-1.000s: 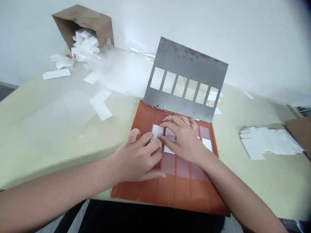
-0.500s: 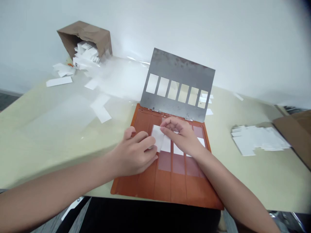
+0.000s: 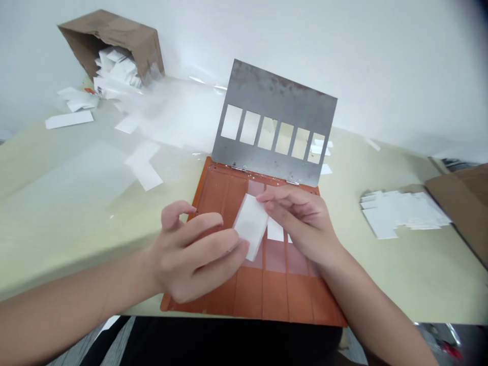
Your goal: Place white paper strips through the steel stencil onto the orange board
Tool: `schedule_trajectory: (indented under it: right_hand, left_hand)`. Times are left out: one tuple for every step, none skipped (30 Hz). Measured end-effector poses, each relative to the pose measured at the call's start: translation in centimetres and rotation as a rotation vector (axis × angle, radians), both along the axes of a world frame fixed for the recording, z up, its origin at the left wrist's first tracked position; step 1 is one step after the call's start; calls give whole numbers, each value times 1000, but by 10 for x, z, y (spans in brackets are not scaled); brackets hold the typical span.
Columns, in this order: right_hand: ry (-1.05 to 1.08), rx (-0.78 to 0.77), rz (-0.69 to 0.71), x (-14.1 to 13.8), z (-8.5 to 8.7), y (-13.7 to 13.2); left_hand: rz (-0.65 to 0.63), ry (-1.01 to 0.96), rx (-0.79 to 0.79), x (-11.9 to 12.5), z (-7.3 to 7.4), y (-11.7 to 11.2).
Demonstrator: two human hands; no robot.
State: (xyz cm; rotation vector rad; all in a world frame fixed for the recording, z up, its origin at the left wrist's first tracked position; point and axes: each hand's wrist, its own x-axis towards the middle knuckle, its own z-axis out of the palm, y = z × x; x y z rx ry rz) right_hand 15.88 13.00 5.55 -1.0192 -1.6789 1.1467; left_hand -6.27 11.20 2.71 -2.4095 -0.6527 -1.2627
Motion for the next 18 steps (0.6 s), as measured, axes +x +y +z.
schedule_trajectory:
  right_hand:
    - [2, 9, 8, 0, 0, -1]
    - [5, 15, 17, 0, 1, -2]
    - [8, 20, 24, 1, 1, -2]
    - [9, 26, 30, 1, 1, -3]
    - [10, 32, 34, 1, 1, -3]
    - [7, 38, 37, 2, 1, -3]
    - [5, 41, 40, 2, 1, -3]
    - [6, 47, 43, 3, 1, -3]
    - [9, 53, 49, 3, 0, -3]
    - [13, 59, 55, 4, -1, -3]
    - [18, 63, 61, 4, -1, -3]
    - [22, 66, 66, 5, -2, -3]
    - [27, 70, 72, 5, -3, -3]
    - [32, 72, 75, 5, -3, -3]
    - [36, 73, 77, 5, -3, -3]
    - [40, 75, 77, 4, -3, -3]
    - [44, 76, 79, 4, -3, -2]
    - [47, 77, 76, 4, -3, -2]
  left_hand:
    - [-5, -20, 11, 0, -1, -1]
    - [-9, -48, 29, -1, -2, -2]
    - [-13, -68, 42, -2, -2, -3]
    - [-11, -66, 33, -3, -2, -4]
    - [-13, -47, 15, -4, -1, -5]
    - [-13, -14, -16, -5, 0, -7]
    - [-14, 17, -49, -6, 2, -8]
    - [-14, 46, -81, -7, 3, -9]
    - [-10, 62, -104, -7, 3, -9]
    - [-12, 47, -94, -7, 3, -9]
    - [-18, 16, -67, -7, 2, -9]
    - [-23, -16, -39, -6, 1, -8]
    - [-26, -43, -18, -5, 0, -7]
    - [-26, -51, -13, -5, 0, -7]
    - [-28, -45, -19, -5, -1, -7]
    - [-27, -24, -38, -5, 0, -7]
    - [-26, 5, -63, -6, 1, -7]
    - [-29, 21, -71, -7, 2, -8]
